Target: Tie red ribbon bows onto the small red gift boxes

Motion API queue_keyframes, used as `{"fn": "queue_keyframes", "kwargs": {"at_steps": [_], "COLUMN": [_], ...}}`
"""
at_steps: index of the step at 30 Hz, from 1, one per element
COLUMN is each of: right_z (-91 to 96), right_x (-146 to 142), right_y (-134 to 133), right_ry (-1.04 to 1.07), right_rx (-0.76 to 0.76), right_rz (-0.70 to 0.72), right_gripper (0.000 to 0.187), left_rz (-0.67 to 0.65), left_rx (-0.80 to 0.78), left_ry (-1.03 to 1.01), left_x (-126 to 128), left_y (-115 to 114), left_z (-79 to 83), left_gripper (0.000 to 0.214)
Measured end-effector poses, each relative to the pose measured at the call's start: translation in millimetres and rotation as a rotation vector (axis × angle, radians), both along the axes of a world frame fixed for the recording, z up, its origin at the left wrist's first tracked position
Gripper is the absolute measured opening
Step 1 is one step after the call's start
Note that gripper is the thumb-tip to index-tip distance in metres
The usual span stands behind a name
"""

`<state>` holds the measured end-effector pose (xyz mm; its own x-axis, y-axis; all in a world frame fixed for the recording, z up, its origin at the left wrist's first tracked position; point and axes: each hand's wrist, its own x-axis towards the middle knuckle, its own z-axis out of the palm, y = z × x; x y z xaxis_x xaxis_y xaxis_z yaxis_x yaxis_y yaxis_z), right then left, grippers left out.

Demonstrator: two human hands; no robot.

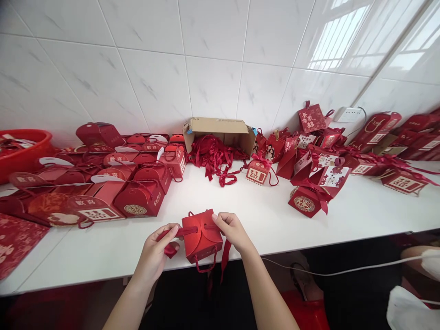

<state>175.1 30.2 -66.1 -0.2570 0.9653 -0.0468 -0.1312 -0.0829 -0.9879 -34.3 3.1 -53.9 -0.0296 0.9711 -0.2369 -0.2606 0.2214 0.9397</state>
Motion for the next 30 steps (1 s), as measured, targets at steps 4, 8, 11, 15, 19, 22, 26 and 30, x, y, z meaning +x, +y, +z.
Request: {"fn": "queue_keyframes", "kwargs": {"at_steps": [4,8,11,15,19,22,26,30], "right_z": [5.0,11.4,11.4,6.9,2.2,-2.8,-11.8,-15.1], "right_x": [0.6,-5.0,-9.3,-9.5,-3.9,-0.5,-3.0,-5.9], "right_y": [-1.7,-10.5,-18.7,-20.4,-11.5,-6.0,-4.9,-7.3], "right_ry": [-0.015,0.023,0.05,0.079,-0.062,-0.238,-0.369,-0.468], "right_rx": [-0.024,-0.075,-0.08,-0.078,-0.013,0.091,0.169,0.224], "right_rz": [0.007,0.003,-0.004,-0.059,-0.153,-0.234,-0.279,-0.378], "right_gripper": [0.051,0.051,0.049,0.05,0.051,0.053,0.053,0.047], "left_rz": [0.018,0.007,-0.01,-0.081,-0.147,-0.176,-0.198,-0.101], "left_rx": [-0.001,0.024,0.035,0.054,0.05,0.032,0.035,0.072], "left_ry": [-0.001,0.012,0.048,0.119,0.226,0.256,0.246,0.325], "left_x": [-4.5,-8.5,-12.3,-17.1,-20.9,-22.2,-18.5,-15.7], "left_y": [1.1,2.3,3.2,4.3,6.1,6.7,7.6,9.7], "left_z": [-0.9,4.2,7.9,9.8,6.2,1.9,-3.5,-9.3], "left_gripper": [0.028,0.027,0.027,0.026,0.03,0.03,0.033,0.03]}}
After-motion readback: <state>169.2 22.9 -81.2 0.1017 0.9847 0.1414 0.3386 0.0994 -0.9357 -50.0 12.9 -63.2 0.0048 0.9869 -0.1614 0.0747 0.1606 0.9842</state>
